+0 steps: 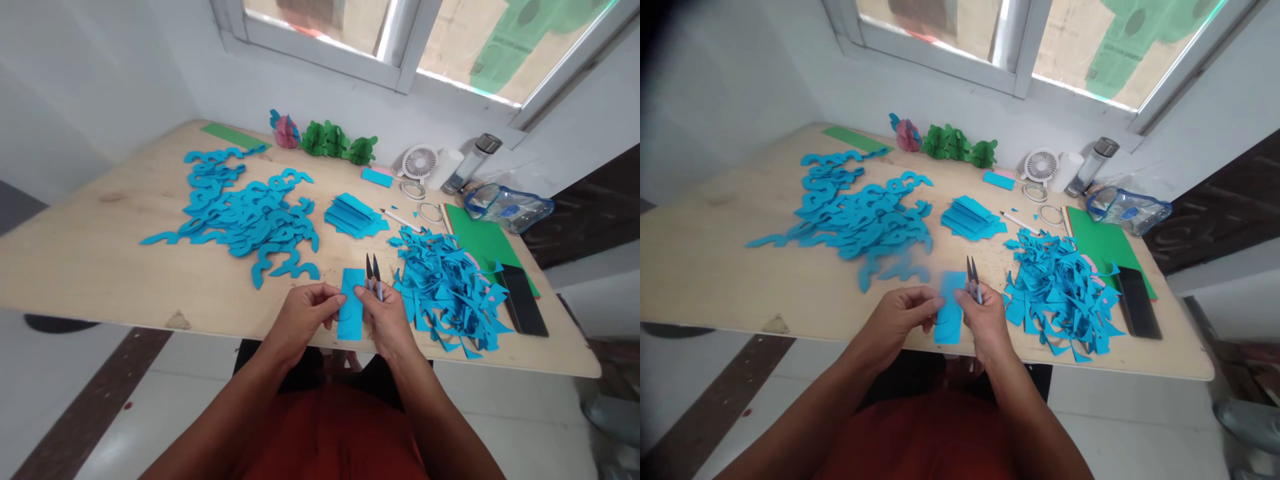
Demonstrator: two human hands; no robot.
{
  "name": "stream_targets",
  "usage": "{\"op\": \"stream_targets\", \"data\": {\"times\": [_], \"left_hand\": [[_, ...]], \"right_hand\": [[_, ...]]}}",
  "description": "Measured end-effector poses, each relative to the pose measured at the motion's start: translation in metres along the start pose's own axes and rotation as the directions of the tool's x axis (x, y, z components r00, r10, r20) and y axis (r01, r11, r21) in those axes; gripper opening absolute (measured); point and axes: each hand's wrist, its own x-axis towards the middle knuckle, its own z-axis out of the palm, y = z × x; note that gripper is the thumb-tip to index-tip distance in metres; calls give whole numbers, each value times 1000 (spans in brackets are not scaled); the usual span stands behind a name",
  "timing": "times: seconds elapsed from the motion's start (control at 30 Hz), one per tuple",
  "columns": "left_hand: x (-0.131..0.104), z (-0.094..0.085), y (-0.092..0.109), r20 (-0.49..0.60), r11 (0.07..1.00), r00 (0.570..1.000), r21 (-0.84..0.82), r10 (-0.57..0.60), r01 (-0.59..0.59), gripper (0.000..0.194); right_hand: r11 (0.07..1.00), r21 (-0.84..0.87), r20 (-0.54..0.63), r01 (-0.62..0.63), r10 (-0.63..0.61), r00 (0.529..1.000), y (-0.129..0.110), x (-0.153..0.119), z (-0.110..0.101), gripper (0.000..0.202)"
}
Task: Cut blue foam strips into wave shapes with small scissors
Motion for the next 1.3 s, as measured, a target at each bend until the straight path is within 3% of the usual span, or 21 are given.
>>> {"op": "stream_targets", "data": {"times": [0.47, 0.8, 1.3], "left_hand": [[-3, 1, 4, 28, 1000, 999, 13, -16, 16, 12], [0, 2, 2, -15, 997, 1000, 78, -11, 13, 15], [-1, 1, 0, 28, 998, 998, -22, -51, 51, 15]], "right_hand": [[1000, -11, -33, 12, -12, 999, -3, -3, 0, 36], [998, -52, -35, 27, -29, 999, -4, -2, 0, 34], [997, -68, -42, 46, -49, 998, -5, -2, -1, 31]]}}
